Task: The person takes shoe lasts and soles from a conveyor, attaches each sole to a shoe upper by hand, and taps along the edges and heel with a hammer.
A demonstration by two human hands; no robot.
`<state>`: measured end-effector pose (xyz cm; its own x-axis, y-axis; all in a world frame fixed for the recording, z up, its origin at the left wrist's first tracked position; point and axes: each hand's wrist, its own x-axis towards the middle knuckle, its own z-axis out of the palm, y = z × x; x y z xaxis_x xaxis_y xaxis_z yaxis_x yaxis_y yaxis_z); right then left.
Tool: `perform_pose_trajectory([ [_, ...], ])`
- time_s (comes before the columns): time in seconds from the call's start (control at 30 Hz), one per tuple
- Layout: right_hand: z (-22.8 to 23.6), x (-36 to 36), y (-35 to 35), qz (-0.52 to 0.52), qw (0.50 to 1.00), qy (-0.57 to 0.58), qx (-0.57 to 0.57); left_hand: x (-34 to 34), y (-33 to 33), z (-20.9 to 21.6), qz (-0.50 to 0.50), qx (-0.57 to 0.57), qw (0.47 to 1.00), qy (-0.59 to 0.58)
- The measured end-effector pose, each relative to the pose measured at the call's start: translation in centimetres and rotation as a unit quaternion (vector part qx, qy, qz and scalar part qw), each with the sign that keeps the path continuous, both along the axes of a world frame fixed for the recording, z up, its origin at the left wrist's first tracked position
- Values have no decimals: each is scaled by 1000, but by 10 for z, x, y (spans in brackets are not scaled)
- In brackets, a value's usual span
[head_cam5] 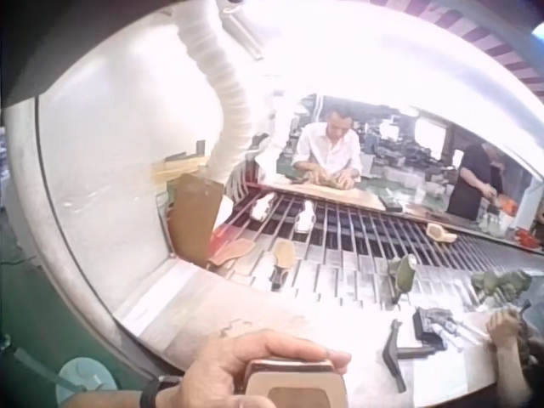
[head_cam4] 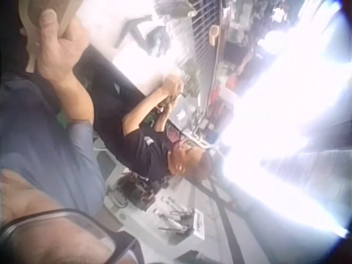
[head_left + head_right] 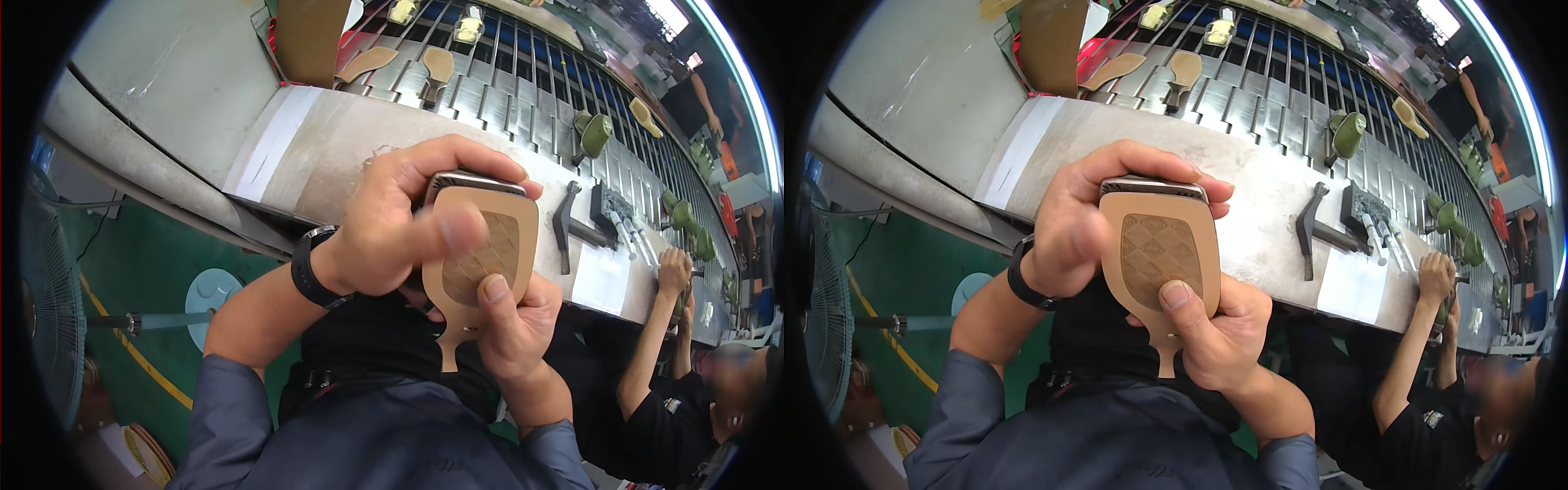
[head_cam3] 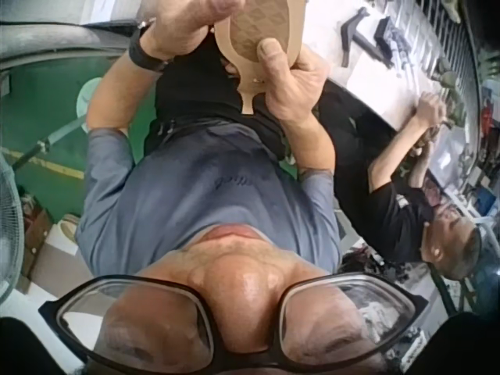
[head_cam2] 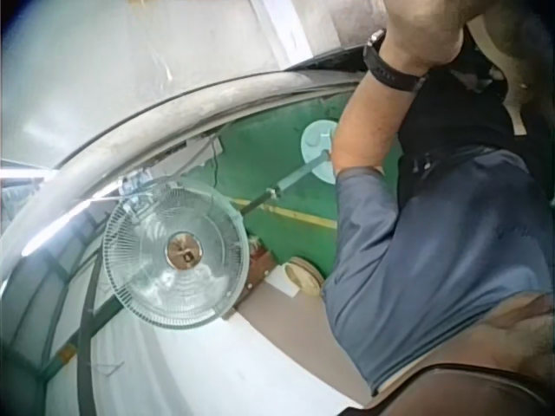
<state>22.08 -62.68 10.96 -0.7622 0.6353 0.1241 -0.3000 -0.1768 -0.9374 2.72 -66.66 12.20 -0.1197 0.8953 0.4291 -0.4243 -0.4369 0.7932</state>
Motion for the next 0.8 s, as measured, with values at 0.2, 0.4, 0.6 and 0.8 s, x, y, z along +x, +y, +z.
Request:
perform_pose_trajectory([
  [0.2, 3, 0, -1, -18, 998, 2, 60, 7, -4, 4, 52, -25, 996, 66],
  [0.4, 2, 1, -1, -38, 994, 9, 101, 9, -2, 0, 48, 10, 996, 73],
  [0.6, 3, 3, 0, -35, 995, 8, 89, 9, -3, 0, 43, 10, 995, 84],
  [0.8, 3, 7, 1, -18, 997, -4, 71, 12, -3, 1, 42, 12, 994, 101],
])
